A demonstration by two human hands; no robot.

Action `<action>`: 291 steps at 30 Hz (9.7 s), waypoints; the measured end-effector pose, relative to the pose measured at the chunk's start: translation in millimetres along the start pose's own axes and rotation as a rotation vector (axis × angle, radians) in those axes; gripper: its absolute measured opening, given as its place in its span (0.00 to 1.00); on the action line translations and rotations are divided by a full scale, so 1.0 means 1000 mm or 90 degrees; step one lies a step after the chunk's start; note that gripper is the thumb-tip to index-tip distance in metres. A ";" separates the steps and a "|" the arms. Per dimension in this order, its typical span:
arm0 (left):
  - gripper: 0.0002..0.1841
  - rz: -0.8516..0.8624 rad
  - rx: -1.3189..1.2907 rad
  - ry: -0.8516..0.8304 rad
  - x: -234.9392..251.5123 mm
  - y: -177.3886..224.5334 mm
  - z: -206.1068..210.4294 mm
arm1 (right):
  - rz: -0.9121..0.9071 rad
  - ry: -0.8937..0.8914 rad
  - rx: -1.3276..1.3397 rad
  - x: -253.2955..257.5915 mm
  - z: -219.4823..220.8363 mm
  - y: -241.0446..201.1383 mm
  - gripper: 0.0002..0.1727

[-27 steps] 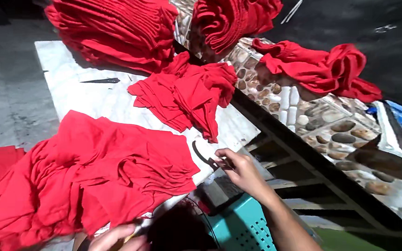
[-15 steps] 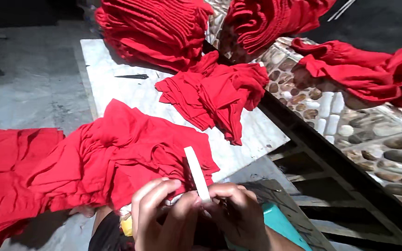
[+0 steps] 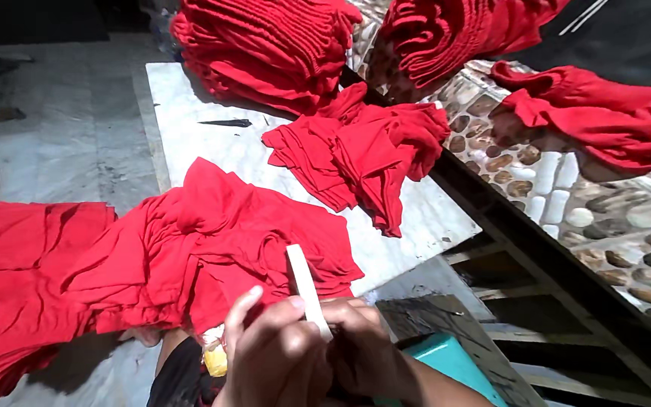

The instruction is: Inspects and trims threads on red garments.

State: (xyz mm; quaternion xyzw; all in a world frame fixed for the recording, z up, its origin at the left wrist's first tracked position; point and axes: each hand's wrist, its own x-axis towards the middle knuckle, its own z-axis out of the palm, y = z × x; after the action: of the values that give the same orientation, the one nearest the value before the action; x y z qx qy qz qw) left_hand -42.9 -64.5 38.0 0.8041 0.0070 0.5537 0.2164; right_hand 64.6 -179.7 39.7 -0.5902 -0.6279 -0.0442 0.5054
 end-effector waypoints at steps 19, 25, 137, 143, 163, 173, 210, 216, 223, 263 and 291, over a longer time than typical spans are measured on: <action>0.07 0.028 -0.033 -0.014 0.002 -0.005 0.027 | -0.031 -0.141 -0.357 0.018 -0.053 0.004 0.13; 0.10 0.005 -0.032 -0.022 0.006 -0.004 0.027 | 0.091 -0.032 -0.173 0.000 -0.038 0.013 0.13; 0.22 -0.572 -0.319 0.084 -0.043 -0.031 -0.015 | 0.092 -0.120 -0.229 0.043 -0.013 0.043 0.09; 0.17 -0.563 -0.335 0.064 -0.046 -0.039 -0.018 | 0.449 0.011 0.184 0.064 -0.021 0.070 0.12; 0.12 -0.211 0.200 -0.046 0.004 -0.014 0.025 | 0.103 -0.052 -0.075 0.054 -0.016 0.038 0.17; 0.11 -0.163 0.427 -0.069 -0.018 -0.025 -0.019 | -0.028 -0.223 -0.096 0.041 -0.005 0.032 0.08; 0.11 -0.367 -0.356 0.055 -0.043 -0.014 -0.017 | 0.197 -0.116 -0.053 0.002 0.033 -0.009 0.14; 0.12 -0.425 -0.438 0.070 -0.042 -0.014 -0.016 | 0.203 -0.111 0.029 0.002 0.028 -0.001 0.17; 0.09 -0.425 -0.409 0.065 -0.041 -0.012 -0.018 | 0.176 -0.099 -0.045 0.010 0.033 0.001 0.14; 0.10 -0.281 0.066 -0.090 -0.046 0.005 -0.044 | -0.022 -0.218 -0.224 0.008 0.016 0.007 0.09; 0.22 -0.543 -0.116 -0.091 -0.053 -0.037 -0.047 | 0.076 -0.340 0.181 0.024 -0.010 0.014 0.14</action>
State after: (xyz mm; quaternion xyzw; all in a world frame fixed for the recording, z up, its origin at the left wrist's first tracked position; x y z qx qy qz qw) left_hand -97.4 -28.2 -8.3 0.7433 0.2747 0.3560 0.4954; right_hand 86.2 -165.2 53.4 -0.5402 -0.7025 0.2307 0.4018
